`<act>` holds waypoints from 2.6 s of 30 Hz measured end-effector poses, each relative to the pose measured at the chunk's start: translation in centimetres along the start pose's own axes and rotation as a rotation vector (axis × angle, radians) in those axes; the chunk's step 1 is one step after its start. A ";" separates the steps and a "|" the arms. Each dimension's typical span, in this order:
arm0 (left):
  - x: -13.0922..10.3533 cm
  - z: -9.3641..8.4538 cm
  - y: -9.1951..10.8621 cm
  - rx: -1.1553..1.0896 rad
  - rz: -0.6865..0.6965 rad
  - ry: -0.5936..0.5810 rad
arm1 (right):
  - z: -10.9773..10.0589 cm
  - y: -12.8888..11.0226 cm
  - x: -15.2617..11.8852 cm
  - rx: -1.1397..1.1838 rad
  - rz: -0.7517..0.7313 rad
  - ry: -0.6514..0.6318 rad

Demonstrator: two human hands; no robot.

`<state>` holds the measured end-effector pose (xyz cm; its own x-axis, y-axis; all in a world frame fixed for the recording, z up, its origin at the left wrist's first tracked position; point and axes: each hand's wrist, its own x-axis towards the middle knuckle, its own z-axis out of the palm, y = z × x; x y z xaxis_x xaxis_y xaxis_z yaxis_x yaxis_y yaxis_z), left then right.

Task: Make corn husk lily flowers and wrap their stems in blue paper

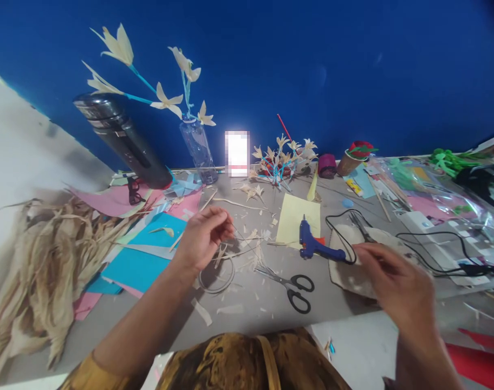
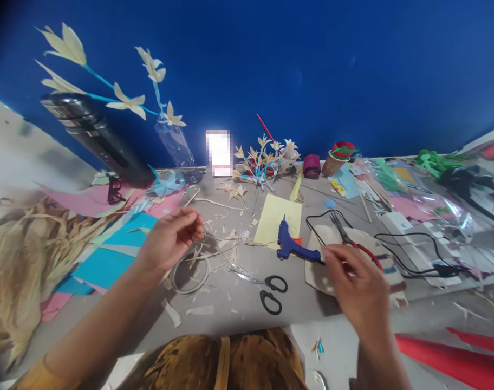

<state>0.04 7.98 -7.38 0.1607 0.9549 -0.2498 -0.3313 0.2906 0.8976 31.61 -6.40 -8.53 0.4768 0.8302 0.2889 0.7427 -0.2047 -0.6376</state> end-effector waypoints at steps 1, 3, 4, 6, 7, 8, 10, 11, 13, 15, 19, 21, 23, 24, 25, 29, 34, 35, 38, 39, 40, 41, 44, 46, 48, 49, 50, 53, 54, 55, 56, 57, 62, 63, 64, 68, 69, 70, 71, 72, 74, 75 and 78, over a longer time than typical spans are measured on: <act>-0.5 0.5 -0.5 0.017 -0.029 -0.031 | 0.9 -1.9 -0.5 0.119 -0.058 -0.095; -1.3 1.6 -1.3 0.036 -0.072 -0.096 | 3.1 -5.4 -1.2 0.285 -0.141 -0.316; -1.6 2.1 -1.5 0.037 -0.083 -0.121 | 4.2 -6.9 -1.3 0.327 -0.166 -0.423; -2.0 2.7 -1.5 0.035 -0.071 -0.136 | 6.0 -9.1 -1.3 0.392 -0.206 -0.547; -2.1 2.9 -1.2 0.032 -0.058 -0.134 | 6.7 -9.8 -1.2 0.421 -0.206 -0.560; -2.1 2.9 -1.0 0.033 -0.045 -0.130 | 7.1 -10.2 -1.1 0.445 -0.194 -0.567; -2.1 2.5 -0.3 0.054 -0.028 -0.122 | 7.7 -10.4 -0.8 0.472 -0.155 -0.584; -1.9 2.2 0.1 0.075 -0.018 -0.113 | 7.8 -10.3 -0.6 0.476 -0.145 -0.604; -1.6 1.2 0.7 0.127 0.027 -0.067 | 7.9 -9.9 -0.3 0.460 -0.153 -0.646; -1.0 0.1 1.1 0.167 0.096 0.016 | 7.9 -9.6 0.1 0.436 -0.175 -0.654; 0.2 -1.3 1.8 0.342 0.159 0.084 | 7.0 -9.9 1.9 0.498 -0.131 -0.474; 0.6 -1.4 1.9 0.583 0.190 0.042 | 6.5 -10.5 3.1 0.592 -0.080 -0.312; 1.1 -1.1 2.0 0.832 0.279 0.029 | 6.5 -11.2 4.1 0.686 -0.048 -0.181; 1.3 -1.0 2.0 0.919 0.315 0.032 | 6.7 -11.5 4.4 0.723 -0.045 -0.135; 1.6 -0.9 1.9 0.973 0.327 0.029 | 7.2 -11.7 4.5 0.748 -0.051 -0.105; 3.3 -0.2 1.7 1.060 0.245 -0.120 | 10.3 -11.9 3.7 0.696 -0.143 -0.118; 6.8 3.7 1.1 1.329 0.310 -0.269 | 12.6 -12.0 1.8 0.625 -0.417 -0.156; 7.7 4.9 0.6 1.390 0.330 -0.282 | 12.7 -12.0 1.6 0.631 -0.441 -0.154; 10.0 7.8 -1.5 1.566 0.355 -0.222 | 12.7 -11.9 1.6 0.634 -0.435 -0.190; 10.6 8.4 -2.3 1.612 0.384 -0.219 | 12.7 -11.9 1.7 0.631 -0.429 -0.202; 11.2 8.8 -3.1 1.652 0.421 -0.218 | 12.8 -11.8 1.8 0.627 -0.425 -0.210; 11.6 9.0 -3.8 1.689 0.452 -0.221 | 12.8 -11.7 1.9 0.622 -0.424 -0.216; 12.2 8.7 -5.4 1.757 0.487 -0.236 | 12.8 -11.6 2.1 0.619 -0.429 -0.232; 12.3 8.5 -5.8 1.761 0.461 -0.256 | 12.7 -11.7 2.2 0.619 -0.429 -0.251; 12.2 8.5 -5.8 1.748 0.425 -0.259 | 12.6 -11.8 2.2 0.616 -0.427 -0.262; 12.2 8.5 -5.8 1.744 0.411 -0.255 | 12.6 -11.9 2.2 0.611 -0.429 -0.269; 12.2 8.6 -5.7 1.743 0.401 -0.251 | 12.6 -11.8 2.2 0.607 -0.437 -0.274; 12.1 8.8 -5.5 1.768 0.367 -0.252 | 12.9 -11.7 2.2 0.605 -0.469 -0.285; 12.1 8.8 -5.5 1.778 0.348 -0.260 | 13.1 -11.6 2.2 0.609 -0.478 -0.278; 12.1 8.8 -5.5 1.786 0.326 -0.267 | 13.2 -11.5 2.2 0.610 -0.486 -0.269; 12.1 8.7 -5.5 1.789 0.302 -0.271 | 13.4 -11.5 2.1 0.609 -0.498 -0.260; 12.1 8.7 -5.5 1.785 0.281 -0.277 | 13.5 -11.4 2.1 0.606 -0.513 -0.254; 12.4 8.3 -4.0 1.600 0.288 -0.255 | 13.9 -11.1 2.0 0.594 -0.570 -0.223; 12.4 8.1 -3.2 1.512 0.317 -0.251 | 13.8 -11.1 2.0 0.600 -0.562 -0.222; 12.4 7.9 -2.3 1.409 0.339 -0.263 | 13.8 -11.1 2.0 0.609 -0.550 -0.225; 11.3 5.6 2.3 1.042 0.299 -0.172 | 13.2 -11.2 2.3 0.612 -0.484 -0.263; 10.8 4.7 3.2 1.008 0.293 -0.120 | 13.1 -11.2 2.4 0.607 -0.460 -0.269; 10.3 3.6 3.9 1.005 0.291 -0.067 | 13.0 -11.2 2.4 0.606 -0.426 -0.268; 9.8 2.4 4.4 1.029 0.283 -0.019 | 12.9 -11.2 2.4 0.612 -0.374 -0.273; 9.4 1.2 4.7 1.056 0.288 0.040 | 12.8 -11.2 2.5 0.628 -0.302 -0.288; 8.7 -1.3 4.5 1.151 0.259 0.147 | 12.8 -11.2 2.6 0.701 -0.114 -0.342; 8.6 -2.5 4.3 1.197 0.237 0.196 | 12.8 -11.2 2.8 0.756 -0.016 -0.374; 8.6 -5.1 3.6 1.275 0.204 0.303 | 13.0 -10.9 3.4 0.953 0.200 -0.423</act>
<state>-4.46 17.52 -8.18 -0.0552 0.9984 0.0078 0.8013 0.0396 0.5969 18.98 5.41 -9.90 0.2113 0.9767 -0.0384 -0.0934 -0.0189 -0.9954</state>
